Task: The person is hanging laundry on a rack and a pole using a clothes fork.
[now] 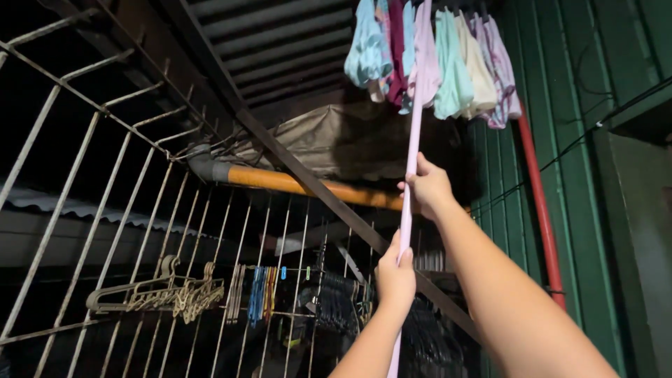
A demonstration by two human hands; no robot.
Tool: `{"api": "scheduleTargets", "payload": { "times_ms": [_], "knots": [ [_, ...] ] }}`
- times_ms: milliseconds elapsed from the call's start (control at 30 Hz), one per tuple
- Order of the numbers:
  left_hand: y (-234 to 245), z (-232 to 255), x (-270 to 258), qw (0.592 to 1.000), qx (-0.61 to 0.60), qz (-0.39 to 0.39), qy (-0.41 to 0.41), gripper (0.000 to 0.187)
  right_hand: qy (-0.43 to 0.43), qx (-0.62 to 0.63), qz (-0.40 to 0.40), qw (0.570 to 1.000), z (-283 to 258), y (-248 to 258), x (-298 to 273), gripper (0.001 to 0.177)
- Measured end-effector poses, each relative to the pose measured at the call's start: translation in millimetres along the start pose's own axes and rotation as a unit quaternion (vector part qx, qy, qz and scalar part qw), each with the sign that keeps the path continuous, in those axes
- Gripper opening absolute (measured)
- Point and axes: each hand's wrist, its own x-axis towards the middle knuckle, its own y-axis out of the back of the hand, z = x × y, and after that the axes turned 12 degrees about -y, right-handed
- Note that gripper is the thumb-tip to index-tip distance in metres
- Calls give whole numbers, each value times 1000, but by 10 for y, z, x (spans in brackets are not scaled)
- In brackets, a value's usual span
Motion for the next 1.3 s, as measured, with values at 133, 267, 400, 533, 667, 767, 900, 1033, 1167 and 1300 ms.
{"api": "scheduleTargets", "payload": {
  "times_ms": [133, 267, 400, 533, 667, 767, 900, 1033, 1167, 1300],
  "knots": [
    [-84, 92, 140, 1000, -7, -5, 16, 50, -11, -23, -33, 999, -170, 100, 116, 64],
    [-92, 167, 215, 998, 14, -10, 55, 50, -27, -31, -25, 999, -144, 115, 333, 61],
    [-149, -64, 239, 999, 5, -6, 37, 50, -28, -33, -31, 999, -51, 157, 452, 57],
    [-253, -487, 197, 998, -22, 25, -51, 50, -44, -34, -34, 998, -2, 112, 334, 55],
    [-364, -542, 82, 993, -111, 1, 40, 49, -13, -48, -45, 998, 250, 141, 453, 62],
    [-369, -452, 17, 975, -167, 4, 149, 52, -23, -61, -41, 997, 386, 148, 503, 65],
    [-390, -772, -10, 989, -134, 30, 58, 50, -28, -65, -50, 996, 442, 71, 374, 67],
    [-554, -1894, -63, 976, -96, 57, -185, 44, -24, -118, -62, 991, 710, 69, 372, 78],
    [-169, -968, -4, 992, 9, -5, 128, 46, 96, -119, -79, 985, 1144, 64, 685, 78],
    [-210, -1046, 110, 997, -53, 22, 56, 48, -33, -115, -24, 993, 1053, -88, 374, 86]
  ]
}}
